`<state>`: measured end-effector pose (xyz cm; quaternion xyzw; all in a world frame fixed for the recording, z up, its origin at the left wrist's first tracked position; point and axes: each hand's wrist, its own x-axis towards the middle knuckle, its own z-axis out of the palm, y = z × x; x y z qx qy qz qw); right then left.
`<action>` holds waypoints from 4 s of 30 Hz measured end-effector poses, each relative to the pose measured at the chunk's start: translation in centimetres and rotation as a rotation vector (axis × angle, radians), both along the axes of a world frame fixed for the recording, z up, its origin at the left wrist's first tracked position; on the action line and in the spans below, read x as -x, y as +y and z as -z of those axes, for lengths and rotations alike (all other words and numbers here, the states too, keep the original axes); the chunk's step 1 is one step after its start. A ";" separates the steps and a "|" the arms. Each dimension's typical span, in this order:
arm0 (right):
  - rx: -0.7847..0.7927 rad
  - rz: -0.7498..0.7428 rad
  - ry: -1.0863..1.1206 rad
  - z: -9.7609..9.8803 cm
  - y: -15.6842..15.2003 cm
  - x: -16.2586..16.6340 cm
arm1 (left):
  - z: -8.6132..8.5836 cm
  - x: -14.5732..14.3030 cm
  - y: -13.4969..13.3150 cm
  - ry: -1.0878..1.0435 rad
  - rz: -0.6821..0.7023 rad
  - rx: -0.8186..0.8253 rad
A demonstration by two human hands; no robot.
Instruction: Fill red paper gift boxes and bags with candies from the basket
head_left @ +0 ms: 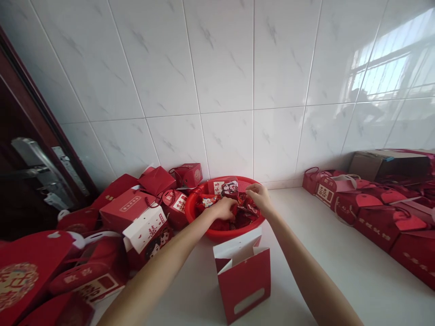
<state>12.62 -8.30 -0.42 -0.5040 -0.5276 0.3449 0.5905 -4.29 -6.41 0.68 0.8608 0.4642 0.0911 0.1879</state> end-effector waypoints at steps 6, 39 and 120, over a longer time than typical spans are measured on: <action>0.014 0.013 -0.020 -0.4 -0.3 0.0 | -1.1 0.7 0.1 -0.661 -0.285 -0.031; -0.094 -0.247 0.004 -0.7 -1.0 0.0 | -1.6 0.6 -0.6 -1.060 -0.246 0.517; 0.052 -0.112 0.497 -0.9 0.0 -0.3 | 0.0 1.6 1.6 -0.725 -0.370 -0.108</action>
